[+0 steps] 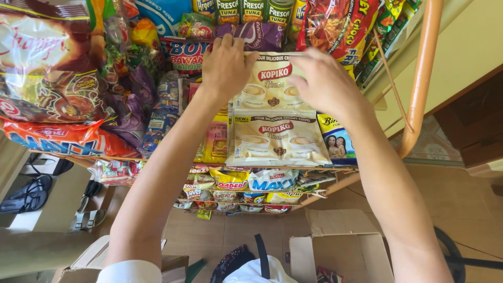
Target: Organizing and stocking various snack and coffee sachets onto a wire metal rack from cardboard boxes.
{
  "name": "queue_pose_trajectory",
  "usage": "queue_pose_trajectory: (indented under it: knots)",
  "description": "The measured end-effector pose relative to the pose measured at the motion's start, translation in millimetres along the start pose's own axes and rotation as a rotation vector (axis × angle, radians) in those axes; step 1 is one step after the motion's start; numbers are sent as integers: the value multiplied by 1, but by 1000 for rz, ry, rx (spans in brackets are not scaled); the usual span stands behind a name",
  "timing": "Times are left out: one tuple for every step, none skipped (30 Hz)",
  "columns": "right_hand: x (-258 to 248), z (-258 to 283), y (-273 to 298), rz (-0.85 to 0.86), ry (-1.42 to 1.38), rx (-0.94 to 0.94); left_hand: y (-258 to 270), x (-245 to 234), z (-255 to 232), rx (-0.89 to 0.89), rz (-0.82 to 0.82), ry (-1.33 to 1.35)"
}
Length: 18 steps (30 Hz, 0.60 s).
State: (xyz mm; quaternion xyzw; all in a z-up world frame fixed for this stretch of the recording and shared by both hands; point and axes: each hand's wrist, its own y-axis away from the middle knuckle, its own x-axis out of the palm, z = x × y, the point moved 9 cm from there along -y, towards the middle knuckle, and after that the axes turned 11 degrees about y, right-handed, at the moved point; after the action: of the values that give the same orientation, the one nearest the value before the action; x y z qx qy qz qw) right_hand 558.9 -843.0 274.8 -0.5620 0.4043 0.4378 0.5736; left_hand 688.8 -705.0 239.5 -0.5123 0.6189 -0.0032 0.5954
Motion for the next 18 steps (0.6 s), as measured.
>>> queue_pose_trajectory:
  knots:
    - [10,-7,-14,0,0,2,-2,6,5,2,1,1]
    - [13,-6,-28,-65,-32,-83,-4,12,8,39,-2,39]
    - [17,-6,-41,-130,-63,-168,-6,18,10,74,-4,77]
    - [21,-7,-47,-130,-63,-167,-3,18,10,75,-3,77]
    - [29,-7,-54,-91,-49,-159,-3,18,10,81,6,89]
    - [36,-8,-61,-53,-35,-152,-3,18,10,87,14,101]
    - [37,-4,-64,-53,-36,-155,-1,19,11,85,14,99]
    - [43,-1,-67,-6,15,-143,0,20,13,87,11,107]
    - [49,2,-69,42,66,-132,2,22,14,86,8,117]
    - [56,1,-72,44,65,-136,2,25,16,82,8,115]
    - [64,-1,-73,56,103,-138,3,26,16,106,1,130]
    - [72,-2,-75,67,141,-140,4,28,16,129,-5,145]
    - [74,-2,-76,67,141,-144,4,29,16,126,-7,143]
    - [76,-4,-77,75,153,-130,4,33,16,115,17,128]
    - [81,-3,-78,88,162,-121,7,37,18,98,44,113]
    - [91,-2,-79,93,159,-130,9,35,19,88,45,109]
    - [100,-6,-78,89,193,-128,9,36,14,106,28,70]
    - [108,-10,-76,85,227,-127,10,37,8,124,11,30]
